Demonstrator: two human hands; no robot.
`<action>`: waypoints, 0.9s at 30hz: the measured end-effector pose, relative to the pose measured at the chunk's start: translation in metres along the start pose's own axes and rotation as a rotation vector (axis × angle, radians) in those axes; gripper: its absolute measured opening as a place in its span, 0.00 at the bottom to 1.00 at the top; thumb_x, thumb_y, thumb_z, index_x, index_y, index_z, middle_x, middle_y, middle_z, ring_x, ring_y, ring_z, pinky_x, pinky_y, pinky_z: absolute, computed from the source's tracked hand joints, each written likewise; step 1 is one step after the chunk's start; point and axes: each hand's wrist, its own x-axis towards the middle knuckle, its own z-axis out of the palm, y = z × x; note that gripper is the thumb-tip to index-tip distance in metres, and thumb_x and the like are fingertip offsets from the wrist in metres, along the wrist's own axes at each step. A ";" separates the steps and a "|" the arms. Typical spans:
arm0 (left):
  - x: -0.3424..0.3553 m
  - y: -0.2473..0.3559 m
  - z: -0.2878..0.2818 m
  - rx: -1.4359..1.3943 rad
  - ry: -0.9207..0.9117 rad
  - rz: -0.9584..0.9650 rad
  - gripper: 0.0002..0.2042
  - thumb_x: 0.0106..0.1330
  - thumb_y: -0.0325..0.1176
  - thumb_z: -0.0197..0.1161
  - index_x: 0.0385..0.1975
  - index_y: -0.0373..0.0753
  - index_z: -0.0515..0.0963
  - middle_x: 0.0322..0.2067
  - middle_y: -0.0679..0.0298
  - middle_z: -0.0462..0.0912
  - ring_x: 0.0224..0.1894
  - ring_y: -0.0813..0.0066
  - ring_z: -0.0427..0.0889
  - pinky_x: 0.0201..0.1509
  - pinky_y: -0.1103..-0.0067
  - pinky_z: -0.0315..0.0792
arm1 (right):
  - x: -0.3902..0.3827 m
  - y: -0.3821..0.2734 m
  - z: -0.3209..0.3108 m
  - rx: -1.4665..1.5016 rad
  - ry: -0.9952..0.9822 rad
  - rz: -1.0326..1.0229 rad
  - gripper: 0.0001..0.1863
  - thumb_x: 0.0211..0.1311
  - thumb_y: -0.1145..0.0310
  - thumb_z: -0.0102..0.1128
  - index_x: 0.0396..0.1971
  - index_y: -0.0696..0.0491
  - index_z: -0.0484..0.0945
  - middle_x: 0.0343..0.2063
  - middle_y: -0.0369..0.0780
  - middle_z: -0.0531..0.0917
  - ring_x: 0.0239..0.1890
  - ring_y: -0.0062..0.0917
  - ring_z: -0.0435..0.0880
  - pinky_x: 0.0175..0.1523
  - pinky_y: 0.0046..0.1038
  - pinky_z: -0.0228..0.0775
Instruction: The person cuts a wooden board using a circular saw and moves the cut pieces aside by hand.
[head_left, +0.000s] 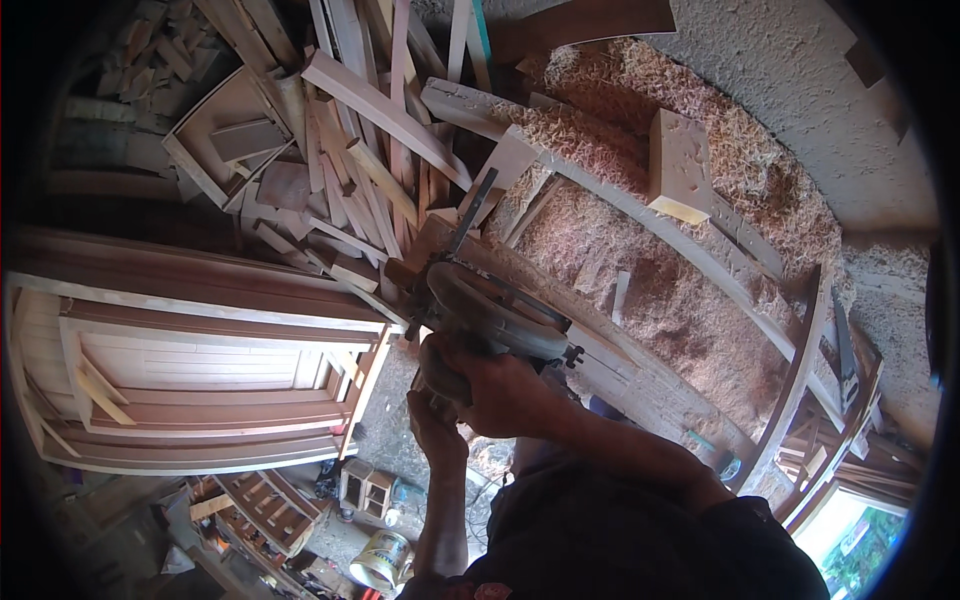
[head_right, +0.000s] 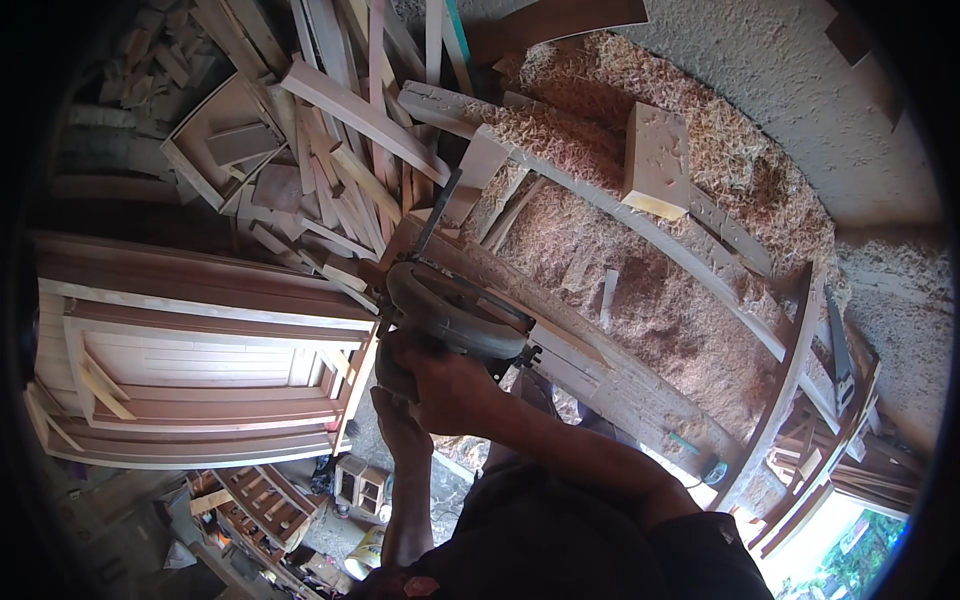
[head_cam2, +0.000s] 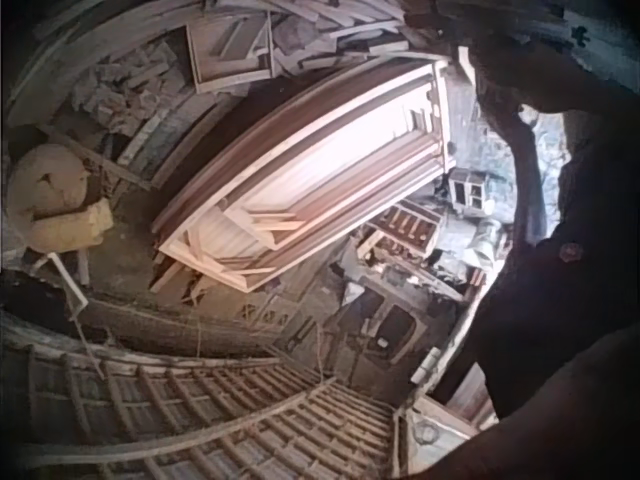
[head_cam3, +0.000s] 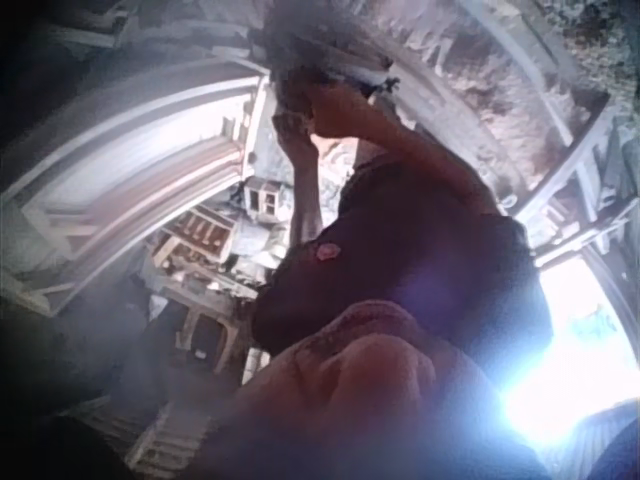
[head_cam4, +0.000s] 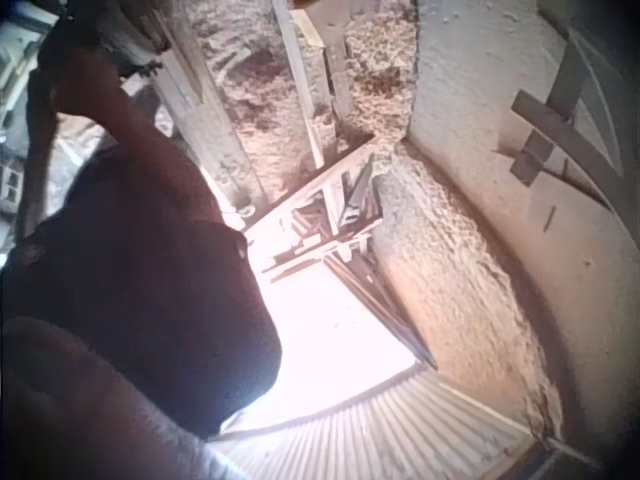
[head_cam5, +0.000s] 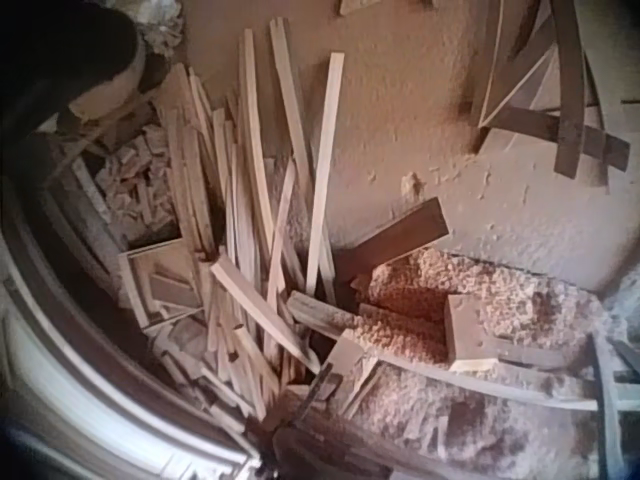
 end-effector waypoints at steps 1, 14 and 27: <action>0.001 0.001 0.000 -0.007 0.016 -0.003 0.30 0.86 0.57 0.40 0.68 0.38 0.73 0.56 0.63 0.84 0.53 0.78 0.85 0.45 0.80 0.79 | 0.002 -0.001 0.000 0.005 -0.006 0.008 0.45 0.50 0.66 0.79 0.71 0.53 0.69 0.42 0.55 0.87 0.43 0.54 0.90 0.49 0.46 0.85; 0.036 0.015 -0.012 -0.101 0.037 0.033 0.31 0.84 0.58 0.43 0.70 0.36 0.70 0.62 0.57 0.81 0.63 0.65 0.82 0.66 0.68 0.77 | 0.040 -0.011 0.011 0.019 -0.038 0.004 0.48 0.47 0.67 0.79 0.73 0.51 0.69 0.43 0.55 0.88 0.43 0.53 0.90 0.50 0.47 0.85; 0.037 0.078 -0.001 -0.015 0.033 0.346 0.30 0.85 0.56 0.43 0.71 0.37 0.68 0.65 0.57 0.78 0.67 0.62 0.78 0.72 0.64 0.72 | 0.047 -0.052 -0.029 0.107 0.168 -0.301 0.44 0.52 0.70 0.74 0.74 0.47 0.70 0.49 0.53 0.86 0.50 0.51 0.88 0.53 0.45 0.83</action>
